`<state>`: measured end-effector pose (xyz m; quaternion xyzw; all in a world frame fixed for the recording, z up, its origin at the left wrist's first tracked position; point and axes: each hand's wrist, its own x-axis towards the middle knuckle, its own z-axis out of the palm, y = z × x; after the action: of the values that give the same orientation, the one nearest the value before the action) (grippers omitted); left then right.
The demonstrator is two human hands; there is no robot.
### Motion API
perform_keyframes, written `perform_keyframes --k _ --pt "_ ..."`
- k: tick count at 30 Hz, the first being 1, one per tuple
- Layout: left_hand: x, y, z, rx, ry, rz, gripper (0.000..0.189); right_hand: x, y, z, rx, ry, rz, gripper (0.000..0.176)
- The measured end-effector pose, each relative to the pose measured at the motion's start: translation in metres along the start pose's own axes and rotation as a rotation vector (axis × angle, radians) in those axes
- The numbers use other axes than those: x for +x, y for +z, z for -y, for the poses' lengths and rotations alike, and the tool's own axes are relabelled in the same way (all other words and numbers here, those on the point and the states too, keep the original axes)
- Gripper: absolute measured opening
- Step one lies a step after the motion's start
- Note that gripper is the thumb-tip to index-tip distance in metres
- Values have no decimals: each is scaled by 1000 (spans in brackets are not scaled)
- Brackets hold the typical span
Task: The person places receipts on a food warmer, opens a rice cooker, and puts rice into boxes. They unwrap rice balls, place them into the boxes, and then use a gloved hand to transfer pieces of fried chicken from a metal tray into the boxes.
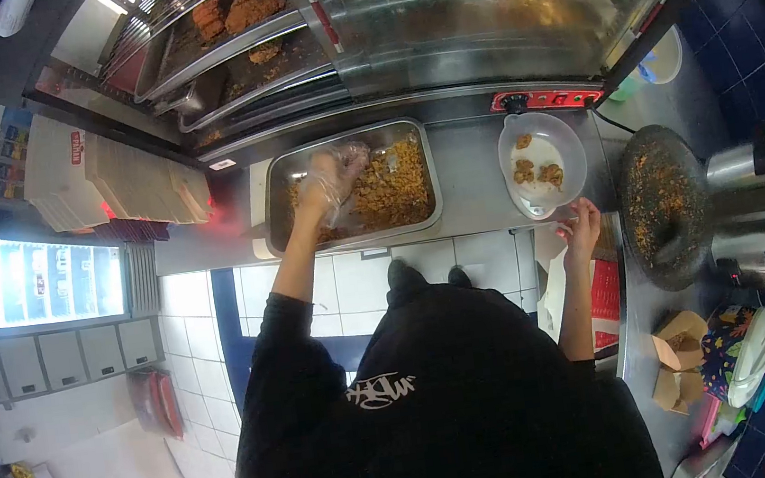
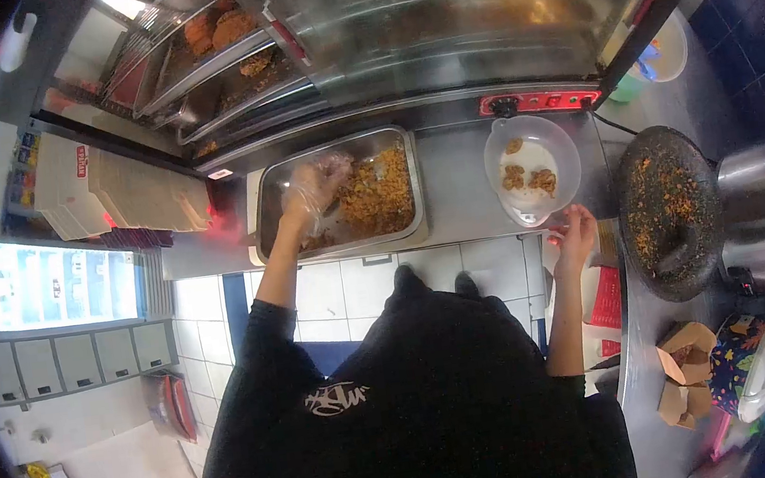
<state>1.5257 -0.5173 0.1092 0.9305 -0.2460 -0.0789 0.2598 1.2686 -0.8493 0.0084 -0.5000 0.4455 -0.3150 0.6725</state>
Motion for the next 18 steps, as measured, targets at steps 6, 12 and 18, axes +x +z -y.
perform_keyframes --k 6,12,18 --pt "-18 0 -21 188 145 -58 29 -3 -1 2 8 -15 29 33" --pt "-26 21 -45 258 337 475 23 -4 -4 0 -8 -17 30 35" --pt "-18 22 -41 266 327 418 21 -7 -7 1 7 -35 55 36"
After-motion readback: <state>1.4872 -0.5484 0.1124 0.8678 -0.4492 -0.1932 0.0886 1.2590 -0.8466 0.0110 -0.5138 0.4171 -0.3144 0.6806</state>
